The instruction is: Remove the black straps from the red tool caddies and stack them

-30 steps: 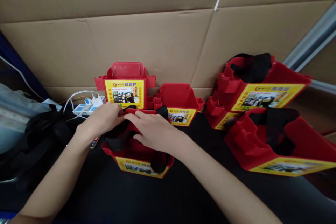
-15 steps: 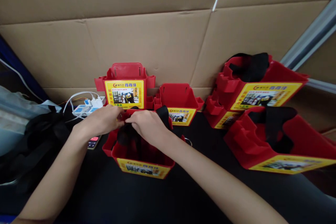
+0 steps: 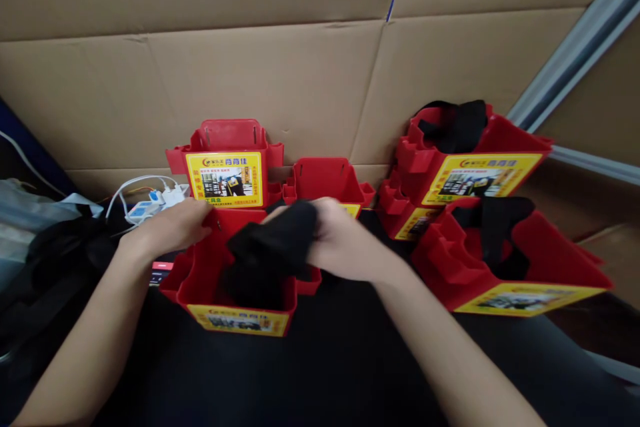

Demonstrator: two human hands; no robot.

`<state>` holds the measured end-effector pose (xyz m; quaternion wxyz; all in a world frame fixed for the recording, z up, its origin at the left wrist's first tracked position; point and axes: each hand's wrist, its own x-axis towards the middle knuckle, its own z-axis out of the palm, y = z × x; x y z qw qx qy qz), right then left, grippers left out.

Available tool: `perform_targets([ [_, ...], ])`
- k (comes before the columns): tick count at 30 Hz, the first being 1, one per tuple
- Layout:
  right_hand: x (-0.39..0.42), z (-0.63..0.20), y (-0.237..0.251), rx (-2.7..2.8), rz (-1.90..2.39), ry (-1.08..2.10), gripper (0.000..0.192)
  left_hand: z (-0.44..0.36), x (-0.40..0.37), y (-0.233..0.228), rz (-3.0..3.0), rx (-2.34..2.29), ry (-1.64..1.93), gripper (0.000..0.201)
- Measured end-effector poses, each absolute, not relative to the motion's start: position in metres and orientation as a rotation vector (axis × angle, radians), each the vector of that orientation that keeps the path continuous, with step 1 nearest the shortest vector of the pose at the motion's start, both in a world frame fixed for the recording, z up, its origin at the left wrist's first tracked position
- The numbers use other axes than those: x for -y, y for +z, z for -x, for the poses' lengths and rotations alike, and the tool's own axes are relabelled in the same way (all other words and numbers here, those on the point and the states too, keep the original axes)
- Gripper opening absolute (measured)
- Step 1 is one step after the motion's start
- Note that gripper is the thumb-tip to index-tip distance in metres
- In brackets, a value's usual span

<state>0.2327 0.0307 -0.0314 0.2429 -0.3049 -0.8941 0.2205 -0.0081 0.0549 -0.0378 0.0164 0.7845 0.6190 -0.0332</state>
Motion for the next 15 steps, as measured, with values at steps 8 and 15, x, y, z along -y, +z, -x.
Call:
perform_targets([
  [8, -0.062, -0.222, -0.039, 2.358, 1.063, 0.117, 0.035, 0.018, -0.055, -0.034, -2.572, -1.744, 0.151, 0.033],
  [15, -0.086, -0.270, -0.062, 2.068, 1.342, 0.523, 0.036, 0.015, -0.060, -0.040, -2.514, -1.597, 0.204, 0.041],
])
